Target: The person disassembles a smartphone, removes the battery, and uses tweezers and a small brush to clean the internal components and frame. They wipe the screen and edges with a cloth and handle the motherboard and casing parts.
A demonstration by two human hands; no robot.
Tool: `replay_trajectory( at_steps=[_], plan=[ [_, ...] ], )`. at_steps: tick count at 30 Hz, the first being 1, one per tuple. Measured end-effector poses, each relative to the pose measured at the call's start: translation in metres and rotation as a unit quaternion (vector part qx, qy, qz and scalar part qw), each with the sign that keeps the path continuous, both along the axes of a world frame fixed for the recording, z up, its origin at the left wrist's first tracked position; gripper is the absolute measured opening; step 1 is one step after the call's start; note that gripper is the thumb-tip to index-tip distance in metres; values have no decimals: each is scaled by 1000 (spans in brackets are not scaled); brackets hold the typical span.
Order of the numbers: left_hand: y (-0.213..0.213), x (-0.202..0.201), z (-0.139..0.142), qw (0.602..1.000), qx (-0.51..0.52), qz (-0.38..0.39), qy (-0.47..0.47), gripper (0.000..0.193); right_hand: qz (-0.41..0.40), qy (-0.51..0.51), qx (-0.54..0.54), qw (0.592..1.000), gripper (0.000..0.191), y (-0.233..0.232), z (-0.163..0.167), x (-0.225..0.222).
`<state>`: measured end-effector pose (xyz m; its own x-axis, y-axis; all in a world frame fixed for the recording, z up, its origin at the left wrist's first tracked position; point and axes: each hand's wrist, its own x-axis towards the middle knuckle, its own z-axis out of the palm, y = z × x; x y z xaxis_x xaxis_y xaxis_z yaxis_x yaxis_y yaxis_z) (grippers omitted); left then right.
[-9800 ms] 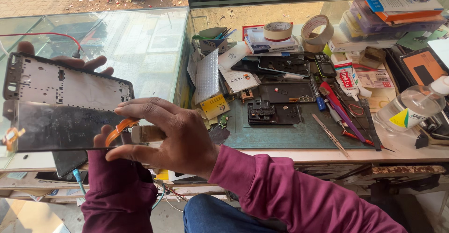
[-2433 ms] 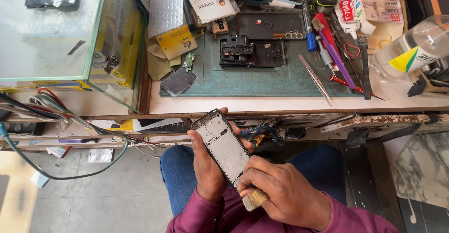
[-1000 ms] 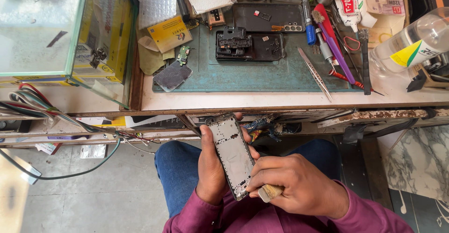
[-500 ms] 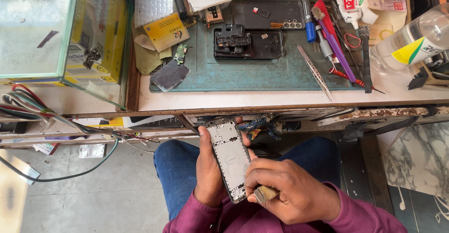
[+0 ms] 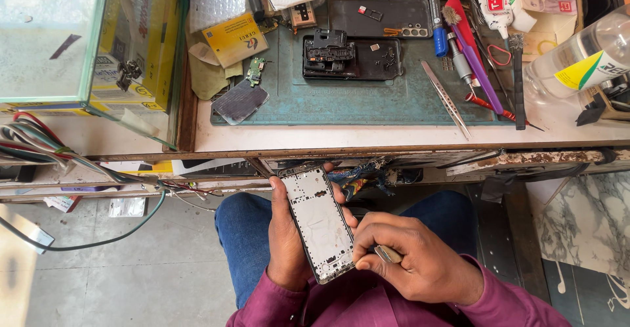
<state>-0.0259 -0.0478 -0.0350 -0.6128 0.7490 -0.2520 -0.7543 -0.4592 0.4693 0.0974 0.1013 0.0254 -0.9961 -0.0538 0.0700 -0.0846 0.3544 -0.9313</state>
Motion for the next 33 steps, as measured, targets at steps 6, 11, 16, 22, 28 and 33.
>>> replay_trajectory(
  at_steps=[6,11,16,22,28,33],
  plan=[
    [2,2,1,1000,-3,-1,10,91,4,-33,21,999,13,-2,0,1],
    [1,4,0,998,-41,4,40,89,41,-51,37,997,8,0,6,-2],
    [1,9,-1,996,-65,-8,59,86,95,-47,86,991,17,1,10,-5],
    [0,8,-1,999,-44,-7,8,83,101,-28,83,991,20,-3,4,-1],
    [-2,6,0,999,-12,-5,-31,85,88,23,85,992,22,-8,-10,3],
    [-7,5,0,1000,0,-8,-28,88,87,36,57,994,22,-3,-12,4]
  ],
)
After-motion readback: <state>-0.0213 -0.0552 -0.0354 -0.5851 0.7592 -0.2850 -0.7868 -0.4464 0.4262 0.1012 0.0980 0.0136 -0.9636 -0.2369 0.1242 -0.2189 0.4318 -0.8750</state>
